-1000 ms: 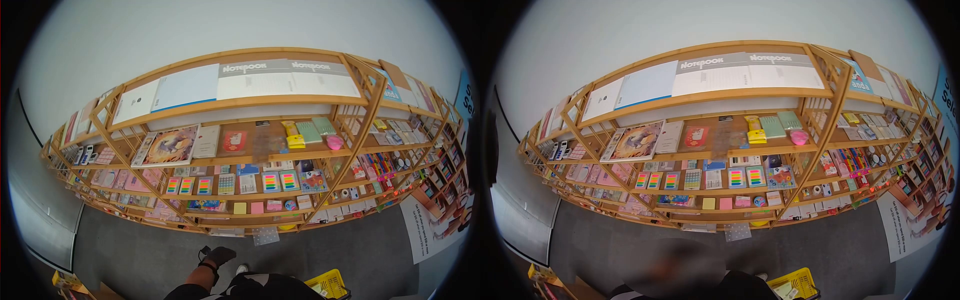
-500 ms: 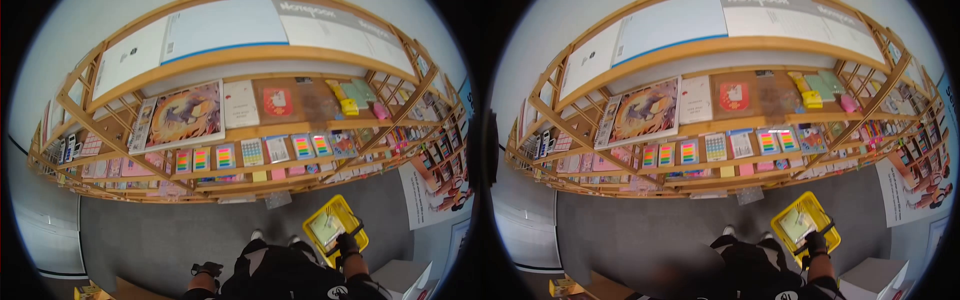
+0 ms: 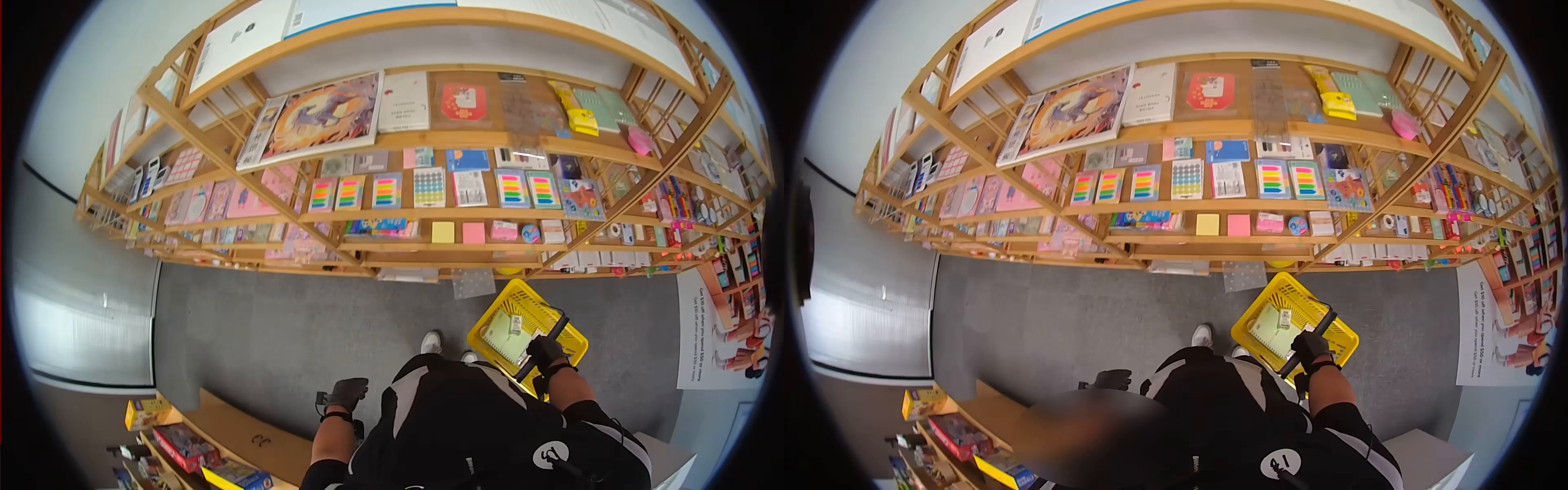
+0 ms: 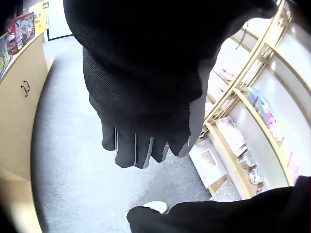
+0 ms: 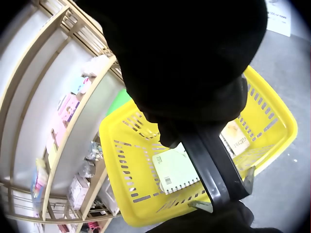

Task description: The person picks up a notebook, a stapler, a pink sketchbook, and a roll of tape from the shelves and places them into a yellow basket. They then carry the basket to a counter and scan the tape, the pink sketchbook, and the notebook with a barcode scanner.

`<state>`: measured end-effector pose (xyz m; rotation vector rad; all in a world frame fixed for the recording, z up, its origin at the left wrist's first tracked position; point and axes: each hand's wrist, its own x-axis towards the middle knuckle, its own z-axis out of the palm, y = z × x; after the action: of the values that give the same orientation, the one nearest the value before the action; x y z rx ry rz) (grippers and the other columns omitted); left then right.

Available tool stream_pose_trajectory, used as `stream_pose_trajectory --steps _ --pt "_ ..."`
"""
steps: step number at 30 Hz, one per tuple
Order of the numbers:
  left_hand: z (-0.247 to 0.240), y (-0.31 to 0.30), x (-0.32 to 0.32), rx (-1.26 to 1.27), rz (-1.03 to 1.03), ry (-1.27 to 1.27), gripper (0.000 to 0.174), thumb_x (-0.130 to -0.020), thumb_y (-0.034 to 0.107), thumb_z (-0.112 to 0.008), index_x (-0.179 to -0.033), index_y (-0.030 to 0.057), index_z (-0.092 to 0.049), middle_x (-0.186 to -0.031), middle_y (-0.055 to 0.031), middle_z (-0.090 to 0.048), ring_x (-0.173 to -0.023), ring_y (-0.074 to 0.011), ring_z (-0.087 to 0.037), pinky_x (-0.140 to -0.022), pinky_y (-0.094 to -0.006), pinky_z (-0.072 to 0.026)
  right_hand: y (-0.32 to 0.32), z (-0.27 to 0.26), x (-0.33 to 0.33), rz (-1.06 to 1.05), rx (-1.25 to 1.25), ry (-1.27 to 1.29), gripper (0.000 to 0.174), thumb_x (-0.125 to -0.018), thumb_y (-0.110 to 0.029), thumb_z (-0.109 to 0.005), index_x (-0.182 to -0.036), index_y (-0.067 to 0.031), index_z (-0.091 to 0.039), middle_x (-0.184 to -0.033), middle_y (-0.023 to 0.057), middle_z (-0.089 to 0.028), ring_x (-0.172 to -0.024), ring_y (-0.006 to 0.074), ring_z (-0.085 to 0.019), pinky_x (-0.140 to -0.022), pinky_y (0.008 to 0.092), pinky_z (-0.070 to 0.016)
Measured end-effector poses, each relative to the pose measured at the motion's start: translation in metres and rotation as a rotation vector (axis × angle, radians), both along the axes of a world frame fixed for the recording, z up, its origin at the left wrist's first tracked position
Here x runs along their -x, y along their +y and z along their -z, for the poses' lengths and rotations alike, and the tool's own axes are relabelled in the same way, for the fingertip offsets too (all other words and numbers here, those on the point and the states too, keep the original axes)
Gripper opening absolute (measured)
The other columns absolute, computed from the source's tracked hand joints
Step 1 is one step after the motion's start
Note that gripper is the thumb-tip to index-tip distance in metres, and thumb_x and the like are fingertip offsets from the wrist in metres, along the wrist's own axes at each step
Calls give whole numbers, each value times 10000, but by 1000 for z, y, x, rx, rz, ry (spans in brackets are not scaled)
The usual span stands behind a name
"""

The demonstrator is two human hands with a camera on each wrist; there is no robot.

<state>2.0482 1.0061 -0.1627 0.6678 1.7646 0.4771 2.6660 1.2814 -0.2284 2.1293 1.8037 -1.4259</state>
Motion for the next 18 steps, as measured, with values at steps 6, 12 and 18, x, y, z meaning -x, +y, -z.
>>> stream_pose_trajectory --steps 6,12,18 --pt "-21 -84 -54 233 -177 -61 329 -1053 94 -568 -1328 -2 -722 -1144 -139 -798 -975 -195 -766 -794 -349 -611 -18 -52 20 -396 102 -251 343 -881 -379 -725 -1070 -112 -829 -1079 147 -803 -1022 332 -773 -893 469 -587" --pt "-11 -175 -92 240 -96 84 332 -1065 161 -562 -1327 40 -727 -1160 -107 -798 -912 -190 -762 -759 -353 -594 -28 -30 19 -608 144 -290 350 -868 -366 -750 -1100 -117 -830 -1088 150 -805 -1023 337 -774 -909 465 -587" --pt "2 -232 -120 163 -121 160 305 -1087 142 -547 -1282 42 -759 -1175 -104 -799 -939 -179 -770 -778 -349 -612 -21 -10 28 -430 286 -246 381 -862 -371 -767 -1148 -126 -828 -1125 165 -799 -1088 341 -761 -951 448 -581"
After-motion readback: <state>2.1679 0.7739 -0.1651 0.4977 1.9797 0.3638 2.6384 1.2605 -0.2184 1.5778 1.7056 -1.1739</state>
